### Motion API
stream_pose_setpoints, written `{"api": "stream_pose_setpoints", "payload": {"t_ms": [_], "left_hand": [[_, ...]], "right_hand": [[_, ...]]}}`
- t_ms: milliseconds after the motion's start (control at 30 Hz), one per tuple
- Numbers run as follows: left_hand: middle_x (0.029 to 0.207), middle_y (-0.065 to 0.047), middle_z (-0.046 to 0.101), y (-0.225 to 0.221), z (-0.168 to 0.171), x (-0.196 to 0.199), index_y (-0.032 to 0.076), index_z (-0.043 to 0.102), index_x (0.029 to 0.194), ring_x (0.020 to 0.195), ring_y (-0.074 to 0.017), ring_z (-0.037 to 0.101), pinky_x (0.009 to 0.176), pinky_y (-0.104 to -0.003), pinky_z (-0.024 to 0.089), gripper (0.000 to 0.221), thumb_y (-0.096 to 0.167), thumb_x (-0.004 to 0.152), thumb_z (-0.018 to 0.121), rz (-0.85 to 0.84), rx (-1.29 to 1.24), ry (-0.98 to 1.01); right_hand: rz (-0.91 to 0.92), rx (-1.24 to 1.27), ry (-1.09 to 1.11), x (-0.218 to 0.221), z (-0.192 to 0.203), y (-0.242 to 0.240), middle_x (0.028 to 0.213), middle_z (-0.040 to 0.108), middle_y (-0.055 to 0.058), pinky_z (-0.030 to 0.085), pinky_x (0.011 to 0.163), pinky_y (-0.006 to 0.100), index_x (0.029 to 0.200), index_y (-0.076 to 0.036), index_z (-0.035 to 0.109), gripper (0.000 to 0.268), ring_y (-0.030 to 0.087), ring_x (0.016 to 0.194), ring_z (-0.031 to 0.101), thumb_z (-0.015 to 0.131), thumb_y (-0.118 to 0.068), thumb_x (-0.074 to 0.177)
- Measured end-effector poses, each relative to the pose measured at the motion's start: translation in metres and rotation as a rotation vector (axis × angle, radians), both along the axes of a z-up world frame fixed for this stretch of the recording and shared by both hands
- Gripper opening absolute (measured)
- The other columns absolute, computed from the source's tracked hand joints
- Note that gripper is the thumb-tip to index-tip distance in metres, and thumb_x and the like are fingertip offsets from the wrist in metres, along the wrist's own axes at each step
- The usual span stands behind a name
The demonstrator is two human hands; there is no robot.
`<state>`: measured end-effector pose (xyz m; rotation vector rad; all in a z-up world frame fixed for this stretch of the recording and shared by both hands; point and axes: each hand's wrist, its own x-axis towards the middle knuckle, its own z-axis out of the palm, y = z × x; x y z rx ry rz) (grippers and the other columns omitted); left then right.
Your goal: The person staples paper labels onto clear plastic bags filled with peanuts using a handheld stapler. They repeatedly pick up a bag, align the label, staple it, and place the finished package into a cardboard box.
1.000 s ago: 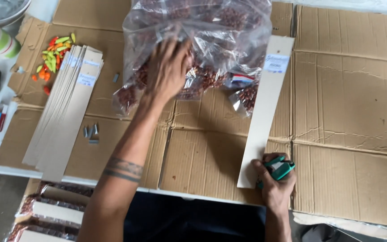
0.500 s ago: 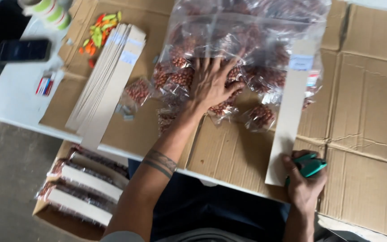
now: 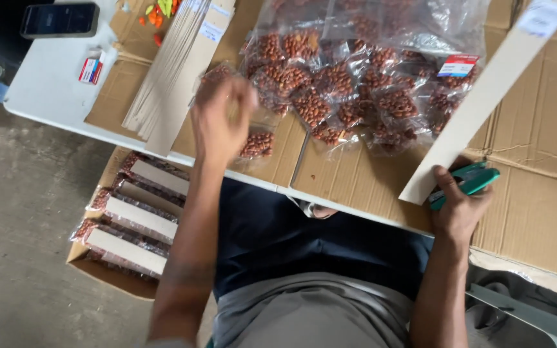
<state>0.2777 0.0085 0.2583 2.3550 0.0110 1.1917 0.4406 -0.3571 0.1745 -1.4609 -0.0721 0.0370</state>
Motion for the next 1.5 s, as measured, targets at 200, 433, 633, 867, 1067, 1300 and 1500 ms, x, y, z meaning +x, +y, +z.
{"api": "stream_pose_setpoints", "payload": {"t_ms": [200,433,633,867,1067,1300,1500], "left_hand": [[0.161,-0.012,0.041,-0.043,-0.09,-0.096,0.008,0.05,0.152,0.149,-0.0383,0.04,0.12,-0.056,0.04,0.064,0.041,0.099,0.064,0.018,0.174,0.44],[0.086,-0.007,0.075,-0.09,-0.037,-0.07,0.01,0.079,0.101,0.077,-0.0245,0.073,0.075,-0.036,0.061,0.012,0.012,0.097,0.068,-0.138,-0.683,0.254],[0.088,-0.006,0.074,-0.139,-0.066,0.049,0.014,0.071,0.101,0.087,-0.0291,0.076,0.079,-0.038,0.06,0.016,0.005,0.089,0.077,-0.36,-0.583,0.372],[0.089,-0.011,0.078,-0.152,-0.075,0.055,0.013,0.067,0.1,0.082,-0.0258,0.077,0.068,-0.037,0.061,0.021,0.018,0.088,0.084,-0.181,-0.764,0.472],[0.088,-0.011,0.078,-0.15,-0.073,0.054,0.009,0.071,0.099,0.079,-0.0157,0.069,0.072,-0.033,0.06,0.018,0.013,0.088,0.084,-0.216,-0.943,0.404],[0.085,-0.011,0.078,-0.148,-0.066,0.051,0.003,0.075,0.101,0.072,-0.0139,0.071,0.069,-0.03,0.061,0.017,0.009,0.087,0.084,-0.268,-1.001,0.427],[0.083,-0.01,0.078,-0.145,-0.067,0.055,0.004,0.076,0.098,0.074,-0.0133,0.07,0.069,-0.03,0.06,0.016,0.012,0.086,0.085,-0.26,-0.97,0.45]], "right_hand": [[0.064,-0.218,-0.032,-0.002,0.006,0.001,0.096,0.068,-0.002,0.055,0.073,0.027,0.102,-0.012,0.068,0.021,0.01,0.086,0.065,0.082,-0.015,0.086],[-0.026,-0.179,-0.013,-0.015,0.029,0.046,0.081,0.065,0.004,0.054,0.069,0.031,0.1,-0.005,0.068,0.033,0.015,0.071,0.067,0.092,-0.013,0.078],[0.197,-0.153,-0.044,0.008,-0.003,0.073,0.076,0.064,0.003,0.05,0.063,0.027,0.094,-0.006,0.071,0.031,0.012,0.07,0.064,0.093,-0.013,0.073],[0.347,-0.101,-0.143,0.002,0.018,0.07,0.078,0.062,0.007,0.049,0.071,0.03,0.093,-0.005,0.066,0.023,0.017,0.07,0.06,0.086,-0.013,0.089],[0.554,0.021,-0.049,-0.006,0.017,0.067,0.057,0.055,0.007,0.052,0.047,0.028,0.076,-0.001,0.058,0.032,0.017,0.049,0.061,0.09,0.001,0.077],[0.465,-0.067,-0.092,0.006,-0.009,0.06,0.061,0.057,0.009,0.05,0.052,0.027,0.081,-0.001,0.06,0.032,0.016,0.055,0.061,0.09,-0.007,0.083],[0.451,-0.081,-0.105,-0.002,0.01,0.063,0.068,0.061,0.005,0.05,0.06,0.025,0.086,-0.003,0.065,0.028,0.012,0.062,0.062,0.092,-0.01,0.08]]}}
